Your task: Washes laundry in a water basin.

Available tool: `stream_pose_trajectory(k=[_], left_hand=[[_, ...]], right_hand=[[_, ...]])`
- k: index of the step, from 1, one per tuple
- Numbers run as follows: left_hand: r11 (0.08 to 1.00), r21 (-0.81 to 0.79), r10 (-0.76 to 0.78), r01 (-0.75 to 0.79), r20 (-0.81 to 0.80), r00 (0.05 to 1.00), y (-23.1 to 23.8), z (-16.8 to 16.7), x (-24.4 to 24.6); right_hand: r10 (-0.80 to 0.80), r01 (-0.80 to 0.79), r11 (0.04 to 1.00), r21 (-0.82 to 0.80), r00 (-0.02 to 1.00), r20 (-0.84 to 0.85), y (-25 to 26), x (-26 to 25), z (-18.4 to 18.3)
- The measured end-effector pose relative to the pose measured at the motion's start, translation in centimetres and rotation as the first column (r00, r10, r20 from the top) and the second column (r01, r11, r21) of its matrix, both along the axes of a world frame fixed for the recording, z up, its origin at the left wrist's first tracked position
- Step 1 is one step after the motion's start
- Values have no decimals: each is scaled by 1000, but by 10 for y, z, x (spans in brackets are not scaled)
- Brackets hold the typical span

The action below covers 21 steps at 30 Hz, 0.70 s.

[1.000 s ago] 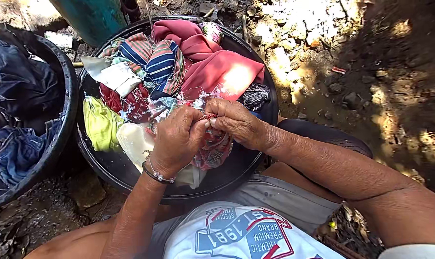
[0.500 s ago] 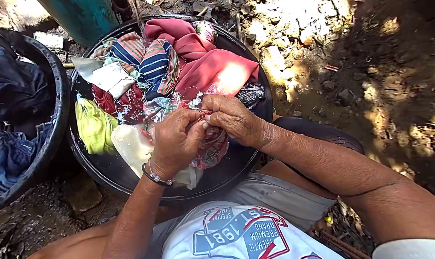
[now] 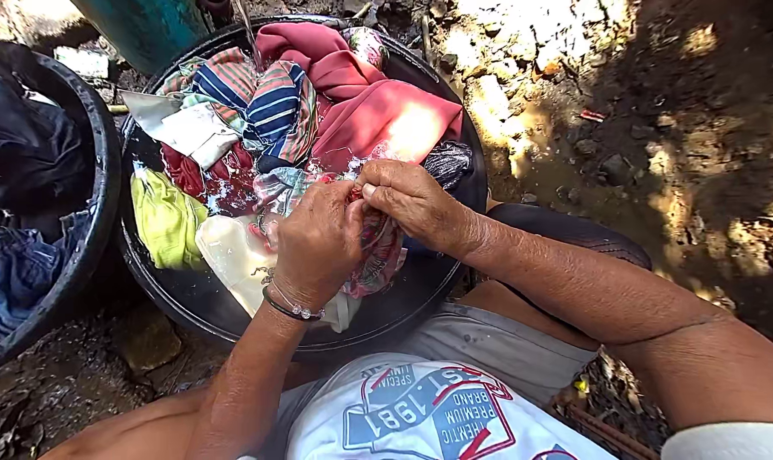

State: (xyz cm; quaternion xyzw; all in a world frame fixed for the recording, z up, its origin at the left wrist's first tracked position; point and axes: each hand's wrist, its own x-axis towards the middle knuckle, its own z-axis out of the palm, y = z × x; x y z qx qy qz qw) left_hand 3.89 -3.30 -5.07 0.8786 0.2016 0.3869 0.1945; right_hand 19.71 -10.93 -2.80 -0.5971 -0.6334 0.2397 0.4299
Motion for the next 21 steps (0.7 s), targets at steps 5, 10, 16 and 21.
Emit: stream_pose_trajectory(k=[5,10,16,21], left_hand=[[997,74,5,-6,3,1000,3,-2,1],[998,32,-63,62,21,998,8,-1,-1],[995,-38,-93,96,84,992,11,3,-6],[995,-35,-87,91,99,991,12,5,-8]], right_hand=[[-59,21,993,-112,937,-344,4,1,-1],[-88,-3,985,-174,855,-511,7,3,-2],[64,-58,991,123,997,-42,6,13,-8],[-61,-78,926,368,934,351,2,3,-22]])
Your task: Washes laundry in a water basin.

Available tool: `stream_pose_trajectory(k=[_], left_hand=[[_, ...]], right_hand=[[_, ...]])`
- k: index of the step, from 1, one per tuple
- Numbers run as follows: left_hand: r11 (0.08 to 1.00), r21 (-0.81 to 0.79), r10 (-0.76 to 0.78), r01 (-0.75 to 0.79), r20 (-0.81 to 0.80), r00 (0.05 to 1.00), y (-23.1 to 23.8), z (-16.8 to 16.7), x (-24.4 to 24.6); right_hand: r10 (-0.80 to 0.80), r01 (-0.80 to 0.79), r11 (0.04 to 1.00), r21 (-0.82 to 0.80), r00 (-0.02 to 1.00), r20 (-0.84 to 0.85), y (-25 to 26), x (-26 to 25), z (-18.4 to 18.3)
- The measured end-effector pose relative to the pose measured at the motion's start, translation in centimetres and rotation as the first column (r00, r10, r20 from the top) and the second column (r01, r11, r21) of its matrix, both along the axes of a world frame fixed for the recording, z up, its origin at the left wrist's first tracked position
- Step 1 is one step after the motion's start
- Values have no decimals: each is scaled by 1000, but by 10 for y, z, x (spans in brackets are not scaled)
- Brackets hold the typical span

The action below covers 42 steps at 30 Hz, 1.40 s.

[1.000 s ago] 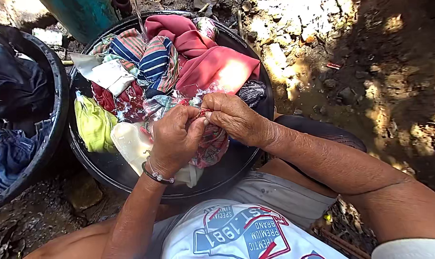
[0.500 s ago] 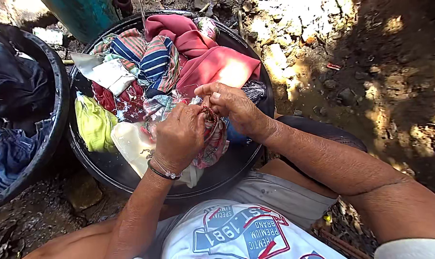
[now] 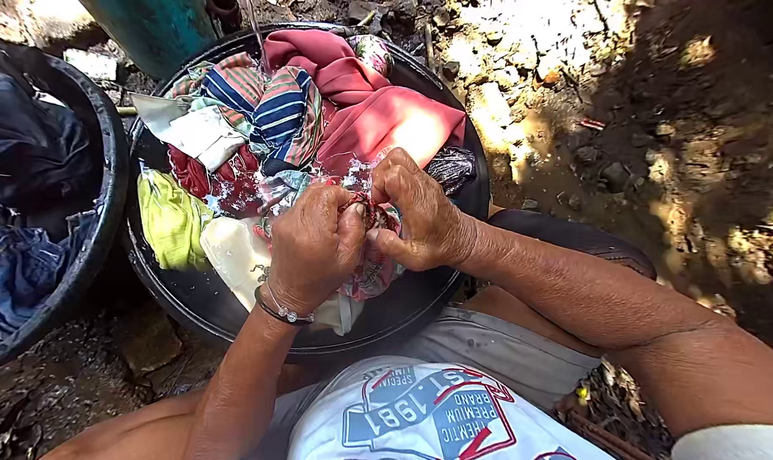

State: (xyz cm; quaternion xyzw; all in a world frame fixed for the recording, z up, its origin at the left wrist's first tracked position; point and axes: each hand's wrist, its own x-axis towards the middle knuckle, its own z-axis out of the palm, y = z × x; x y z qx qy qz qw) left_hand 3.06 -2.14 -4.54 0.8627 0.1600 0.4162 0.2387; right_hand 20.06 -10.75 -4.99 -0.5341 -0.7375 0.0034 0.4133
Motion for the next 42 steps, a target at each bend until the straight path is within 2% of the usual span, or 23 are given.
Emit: stream_pose_trajectory(k=[6,10,14,17,20,23,26,31,33,37,42], left_hand=[[1000,9,12,-12,-1,1000,1,-1,-2],[1000,-11,-1,1,6,1000,0,0,-1],[998,-52,-29,30,27,999,1,1,0],[988,-140,-66,71,40,997,2,2,-1],[969,-220,-97,107,58,994,3,4,-3],[961,-246,-116,129,64,991,4,4,-4],[958,-251,-129,140,59,990,3,3,-4],[964,-224,-139,146,49,989,3,3,-3],[963,-219,-152,156,36,988,4,3,-3],[951,-234,-199,204,42,979,5,2,-4],[943,-235,-229,234,49,972,6,3,-4]], right_hand=[[0,-16,996,-85,983,-185,0,-2,4],[-43,-17,986,-166,935,-351,-1,-5,1],[-99,-43,974,-221,800,-592,-1,-9,3],[-122,-76,969,-234,678,-725,-1,-12,5],[-149,-93,965,-247,580,-801,-1,-15,9],[-138,-88,971,-221,546,-826,1,-16,11],[-99,-101,975,-199,605,-790,0,-15,10],[-12,-129,969,-210,828,-561,-2,-12,15],[2,-135,970,-202,835,-550,-3,-13,16],[33,-199,962,-189,768,-640,-2,-12,13],[50,-173,964,-201,864,-500,-6,-11,18]])
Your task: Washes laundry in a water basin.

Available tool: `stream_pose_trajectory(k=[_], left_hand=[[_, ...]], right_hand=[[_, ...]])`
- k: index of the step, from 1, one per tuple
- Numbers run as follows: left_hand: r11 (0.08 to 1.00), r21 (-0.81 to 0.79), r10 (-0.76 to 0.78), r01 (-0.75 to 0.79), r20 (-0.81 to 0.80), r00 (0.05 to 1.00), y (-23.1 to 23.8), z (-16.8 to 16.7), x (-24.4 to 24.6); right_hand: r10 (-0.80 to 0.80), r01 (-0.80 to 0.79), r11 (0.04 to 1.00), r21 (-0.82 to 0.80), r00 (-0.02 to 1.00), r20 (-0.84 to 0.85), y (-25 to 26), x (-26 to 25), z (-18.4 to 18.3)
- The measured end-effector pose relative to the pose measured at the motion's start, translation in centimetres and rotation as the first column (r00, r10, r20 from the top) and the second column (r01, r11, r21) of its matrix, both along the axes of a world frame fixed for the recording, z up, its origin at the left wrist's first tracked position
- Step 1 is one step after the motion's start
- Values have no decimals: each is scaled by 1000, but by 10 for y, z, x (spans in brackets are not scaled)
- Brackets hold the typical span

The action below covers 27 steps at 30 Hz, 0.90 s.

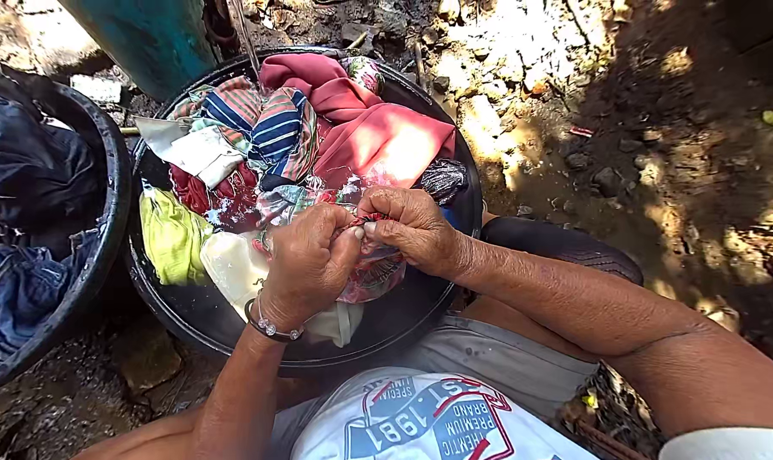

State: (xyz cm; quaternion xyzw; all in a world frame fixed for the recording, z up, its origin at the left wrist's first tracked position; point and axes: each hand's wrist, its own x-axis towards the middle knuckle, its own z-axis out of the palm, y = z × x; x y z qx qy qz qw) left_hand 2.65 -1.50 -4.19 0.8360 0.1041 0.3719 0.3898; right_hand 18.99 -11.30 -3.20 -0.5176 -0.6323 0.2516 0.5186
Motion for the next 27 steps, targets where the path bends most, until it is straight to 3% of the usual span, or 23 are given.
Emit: stream_pose_trajectory(k=[6,16,27], left_hand=[[994,108,29,-22,-57,998,1,5,-3],[998,66,-16,19,-42,999,2,7,-2],[993,117,-25,32,-64,998,4,7,-3]], right_hand=[[-27,12,998,69,972,235,-1,1,2],[-24,14,996,87,993,118,-1,5,-1],[-71,26,992,127,928,365,-1,-1,0]])
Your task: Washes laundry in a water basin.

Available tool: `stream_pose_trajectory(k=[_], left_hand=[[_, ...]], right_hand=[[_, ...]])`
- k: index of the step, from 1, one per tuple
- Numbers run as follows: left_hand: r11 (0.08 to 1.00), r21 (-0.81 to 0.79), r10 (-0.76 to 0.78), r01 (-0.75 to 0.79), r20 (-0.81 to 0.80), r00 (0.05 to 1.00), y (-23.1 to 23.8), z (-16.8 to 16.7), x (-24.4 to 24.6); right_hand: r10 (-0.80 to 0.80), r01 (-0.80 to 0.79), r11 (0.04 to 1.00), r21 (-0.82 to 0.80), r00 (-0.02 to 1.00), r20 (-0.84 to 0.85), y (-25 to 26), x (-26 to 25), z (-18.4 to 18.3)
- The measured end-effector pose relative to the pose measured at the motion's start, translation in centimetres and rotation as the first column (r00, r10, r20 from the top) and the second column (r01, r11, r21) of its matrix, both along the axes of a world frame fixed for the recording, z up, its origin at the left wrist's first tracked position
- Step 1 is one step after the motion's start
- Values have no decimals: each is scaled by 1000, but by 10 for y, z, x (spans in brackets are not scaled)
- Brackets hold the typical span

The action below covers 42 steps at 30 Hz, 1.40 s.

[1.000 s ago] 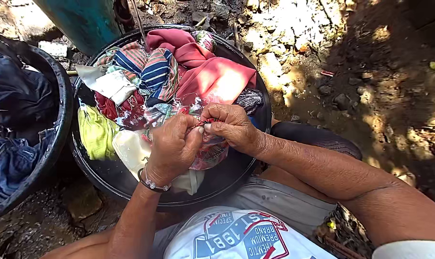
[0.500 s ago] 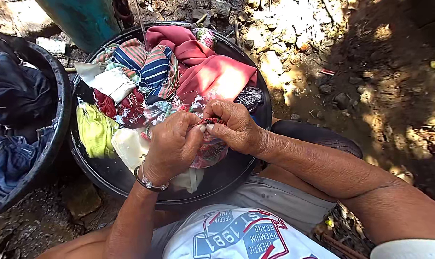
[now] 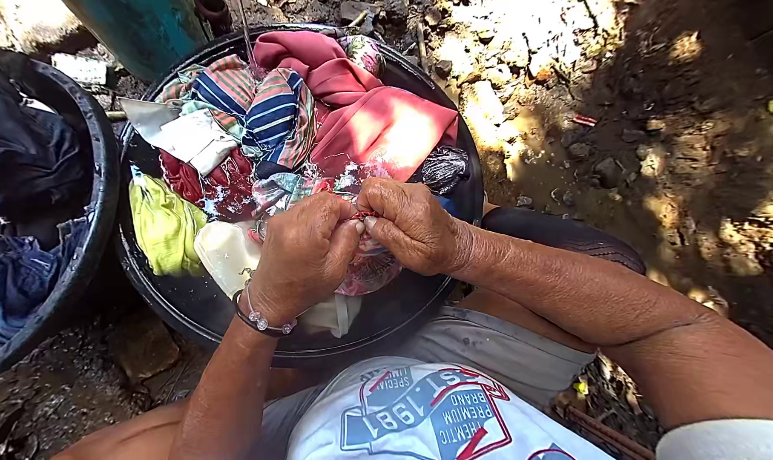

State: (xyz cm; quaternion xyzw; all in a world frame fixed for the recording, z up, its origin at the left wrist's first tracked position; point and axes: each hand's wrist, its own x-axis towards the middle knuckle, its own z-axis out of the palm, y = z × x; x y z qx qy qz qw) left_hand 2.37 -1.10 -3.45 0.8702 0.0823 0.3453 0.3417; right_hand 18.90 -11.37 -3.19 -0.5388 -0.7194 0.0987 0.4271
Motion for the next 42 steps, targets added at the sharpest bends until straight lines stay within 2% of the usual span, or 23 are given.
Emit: stream_pose_trajectory(k=[6,11,18,23,30,32,35,38,42], left_hand=[[961,-237,-135,140,38,990,2,0,-3],[943,-315,-114,107,-4,993,2,-2,-4],[963,-265,-50,46,-8,999,-2,-1,3],[953,-300,-42,41,4,999,-4,-3,4],[994,-105,29,-32,-34,999,-3,-4,2],[995,-97,34,-36,-21,999,-4,-5,1],[971,-226,-65,77,60,996,-4,-4,-3],[885,-409,-173,222,153,973,-3,-6,-6],[822,-525,-194,221,108,975,-2,-10,-6]], right_hand=[[16,-12,999,50,996,-84,1,1,1],[-8,10,999,46,999,-53,1,4,1],[-26,26,1000,14,1000,-3,0,4,3],[1,-2,1000,-29,1000,-30,1,4,1],[8,-15,995,-94,997,-74,1,2,-3],[26,-41,991,-128,993,-113,0,2,-1],[70,-96,988,-117,977,-202,-1,1,0],[81,-104,991,-86,967,-241,-1,0,1],[58,-66,997,-35,978,-200,-2,4,3]])
